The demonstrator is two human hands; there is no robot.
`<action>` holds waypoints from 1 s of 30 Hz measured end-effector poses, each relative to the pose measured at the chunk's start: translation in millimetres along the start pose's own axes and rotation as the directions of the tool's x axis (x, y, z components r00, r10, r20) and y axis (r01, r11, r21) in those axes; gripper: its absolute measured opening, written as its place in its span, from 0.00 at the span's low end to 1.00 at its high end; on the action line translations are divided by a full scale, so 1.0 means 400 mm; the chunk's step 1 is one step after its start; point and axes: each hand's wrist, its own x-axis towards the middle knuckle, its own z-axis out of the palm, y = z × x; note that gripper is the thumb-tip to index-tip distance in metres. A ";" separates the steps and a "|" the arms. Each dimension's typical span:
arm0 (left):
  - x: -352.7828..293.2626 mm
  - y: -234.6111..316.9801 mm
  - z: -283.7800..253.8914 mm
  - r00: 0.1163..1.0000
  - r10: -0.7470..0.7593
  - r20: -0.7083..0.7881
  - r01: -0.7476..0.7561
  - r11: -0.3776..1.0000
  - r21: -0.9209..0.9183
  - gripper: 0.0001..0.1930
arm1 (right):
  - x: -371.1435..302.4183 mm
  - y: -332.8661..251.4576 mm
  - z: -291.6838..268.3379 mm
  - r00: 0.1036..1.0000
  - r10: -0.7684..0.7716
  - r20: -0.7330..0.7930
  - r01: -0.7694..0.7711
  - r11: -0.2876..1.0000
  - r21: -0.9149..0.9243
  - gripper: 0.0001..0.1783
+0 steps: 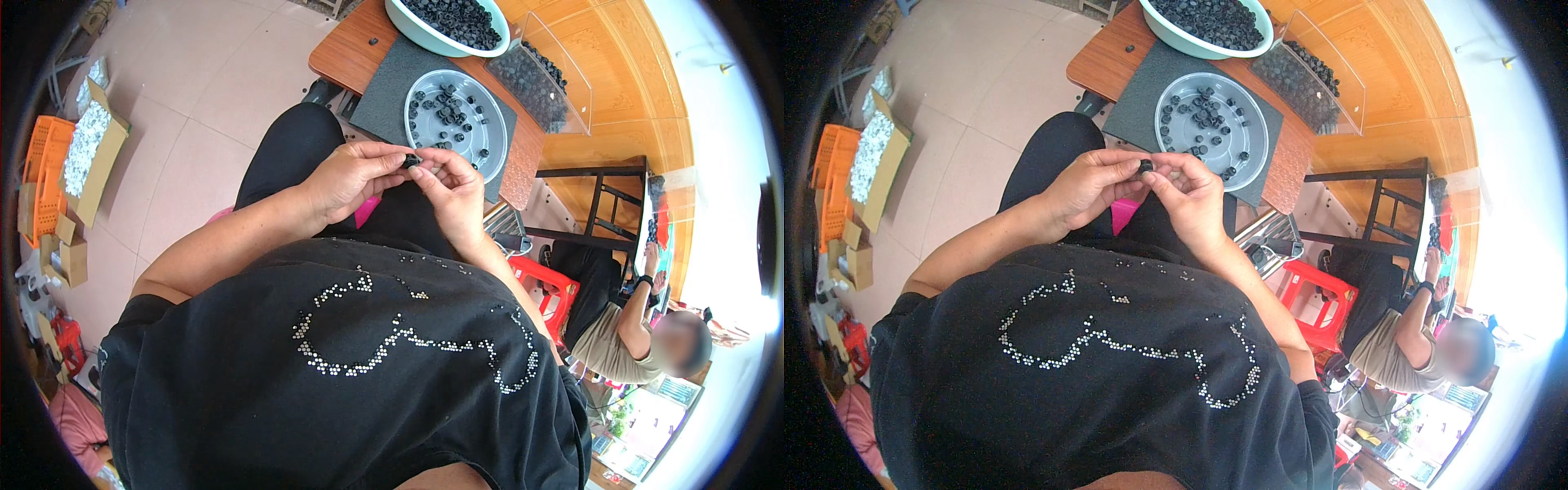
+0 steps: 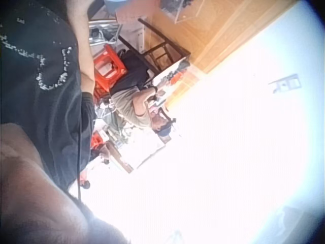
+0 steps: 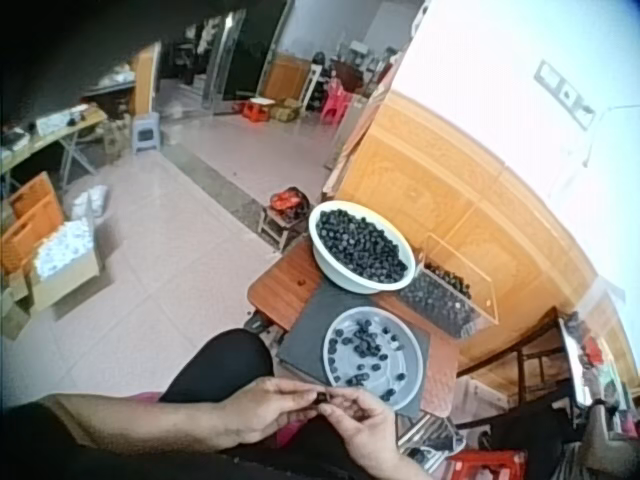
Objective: The person sorts small black rubber rings by hand, transferring them from a white bowl into a grey tray.
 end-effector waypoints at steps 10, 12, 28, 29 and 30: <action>-0.010 0.014 0.014 1.000 0.015 -0.011 -0.015 1.000 -0.004 0.11 | -0.002 -0.016 0.010 0.999 -0.004 -0.053 0.008 0.997 0.076 0.10; -0.010 0.016 0.017 1.000 0.018 -0.018 -0.018 0.999 0.028 0.11 | -0.003 -0.011 0.003 0.998 -0.018 -0.059 0.016 1.000 -0.023 0.10; -0.013 0.018 0.022 0.992 0.101 -0.080 -0.079 0.968 0.239 0.11 | 0.004 0.013 0.013 0.966 -0.236 -0.109 0.189 0.924 -0.332 0.09; -0.012 0.017 0.021 0.992 0.099 -0.081 -0.078 0.968 0.238 0.11 | 0.004 0.020 0.013 0.962 -0.238 -0.130 0.192 0.935 -0.298 0.10; -0.012 0.017 0.020 0.992 0.095 -0.086 -0.072 0.968 0.240 0.12 | 0.003 0.018 0.014 0.963 -0.237 -0.130 0.190 0.936 -0.298 0.10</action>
